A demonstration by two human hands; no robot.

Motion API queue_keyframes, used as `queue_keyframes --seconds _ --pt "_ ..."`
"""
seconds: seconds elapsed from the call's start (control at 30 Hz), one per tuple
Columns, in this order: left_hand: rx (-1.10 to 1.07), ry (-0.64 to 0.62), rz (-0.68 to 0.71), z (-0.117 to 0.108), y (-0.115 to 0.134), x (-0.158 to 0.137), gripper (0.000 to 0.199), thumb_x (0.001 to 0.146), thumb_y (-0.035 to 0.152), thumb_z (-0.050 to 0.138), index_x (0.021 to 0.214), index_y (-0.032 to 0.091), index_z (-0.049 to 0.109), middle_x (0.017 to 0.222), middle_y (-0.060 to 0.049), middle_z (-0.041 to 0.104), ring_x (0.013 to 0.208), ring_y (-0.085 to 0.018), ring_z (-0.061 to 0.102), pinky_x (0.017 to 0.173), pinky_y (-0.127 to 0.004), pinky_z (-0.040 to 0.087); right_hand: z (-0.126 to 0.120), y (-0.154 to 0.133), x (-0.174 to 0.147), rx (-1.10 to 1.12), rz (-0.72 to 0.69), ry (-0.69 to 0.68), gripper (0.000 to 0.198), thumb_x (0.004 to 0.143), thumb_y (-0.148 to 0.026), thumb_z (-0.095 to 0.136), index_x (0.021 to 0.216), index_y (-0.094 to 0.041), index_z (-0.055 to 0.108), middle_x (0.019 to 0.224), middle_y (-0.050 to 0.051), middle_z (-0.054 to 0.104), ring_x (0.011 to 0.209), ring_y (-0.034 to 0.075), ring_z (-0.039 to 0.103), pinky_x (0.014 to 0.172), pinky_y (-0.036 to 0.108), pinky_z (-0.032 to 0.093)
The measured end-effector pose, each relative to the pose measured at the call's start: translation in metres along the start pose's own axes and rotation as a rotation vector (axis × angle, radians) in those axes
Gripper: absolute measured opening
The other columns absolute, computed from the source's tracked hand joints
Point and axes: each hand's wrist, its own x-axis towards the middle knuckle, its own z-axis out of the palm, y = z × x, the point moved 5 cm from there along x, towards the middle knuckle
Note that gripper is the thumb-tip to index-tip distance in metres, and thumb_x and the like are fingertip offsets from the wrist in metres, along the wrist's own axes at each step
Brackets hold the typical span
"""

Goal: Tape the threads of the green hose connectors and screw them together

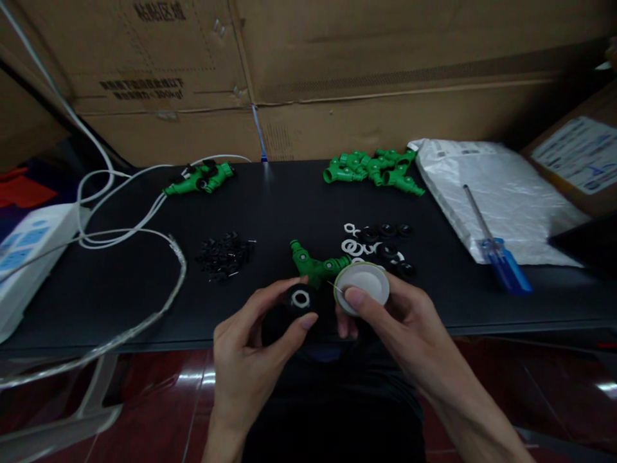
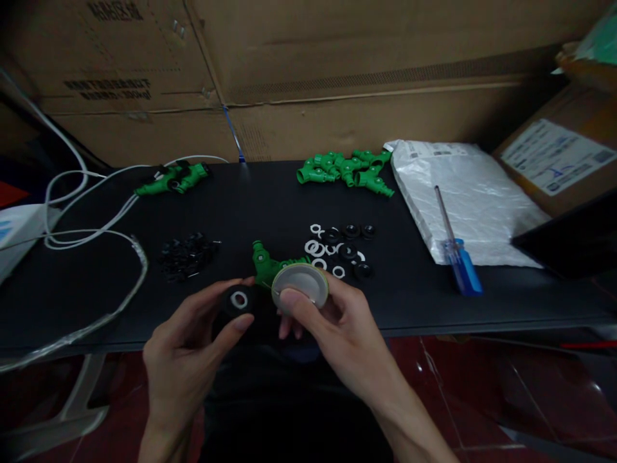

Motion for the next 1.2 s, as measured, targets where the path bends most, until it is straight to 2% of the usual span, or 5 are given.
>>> queue_keyframes --seconds 0.17,0.3,0.5,0.7,1.2 --pt "0.084 -0.133 0.092 0.003 0.005 0.005 0.040 0.090 0.025 0.078 0.128 0.034 0.069 0.135 -0.001 0.070 0.125 -0.020 0.065 0.109 -0.034 0.054 0.010 0.003 -0.001 0.251 0.063 -0.013 0.016 0.093 -0.037 0.074 0.094 -0.021 0.073 0.089 0.001 0.065 0.074 0.011 0.058 0.066 0.023 0.053" --pt "0.139 -0.179 0.135 0.002 0.006 0.005 0.041 0.093 0.028 0.074 0.133 0.037 0.067 0.137 -0.003 0.065 0.124 -0.021 0.064 0.105 -0.034 0.057 0.017 0.011 0.001 0.401 0.091 -0.046 0.013 0.091 -0.035 0.077 0.095 -0.023 0.075 0.089 0.001 0.064 0.074 0.012 0.057 0.063 0.021 0.053" --pt "0.043 -0.120 0.061 -0.001 0.001 0.007 0.032 0.089 0.019 0.077 0.116 0.031 0.067 0.126 -0.003 0.065 0.116 -0.019 0.067 0.099 -0.032 0.059 0.013 0.014 -0.004 0.277 0.049 0.003 0.019 0.092 -0.039 0.074 0.104 -0.024 0.078 0.096 0.003 0.071 0.083 0.014 0.062 0.076 0.024 0.054" --pt "0.209 -0.231 0.284 0.012 0.023 0.024 0.018 0.091 0.016 0.074 0.106 0.026 0.073 0.121 -0.005 0.067 0.110 -0.019 0.070 0.095 -0.031 0.061 0.001 0.006 -0.008 0.213 -0.034 0.049 0.022 0.095 -0.039 0.072 0.115 -0.031 0.077 0.117 0.003 0.073 0.111 0.018 0.066 0.102 0.032 0.052" --pt "0.121 -0.261 0.254 0.039 0.047 0.049 0.010 0.086 0.019 0.080 0.094 0.024 0.076 0.121 -0.003 0.066 0.090 -0.013 0.071 0.077 -0.025 0.060 -0.017 0.006 -0.007 0.430 -0.128 0.076 0.020 0.096 -0.037 0.070 0.113 -0.029 0.077 0.127 0.006 0.071 0.106 0.019 0.068 0.092 0.034 0.061"
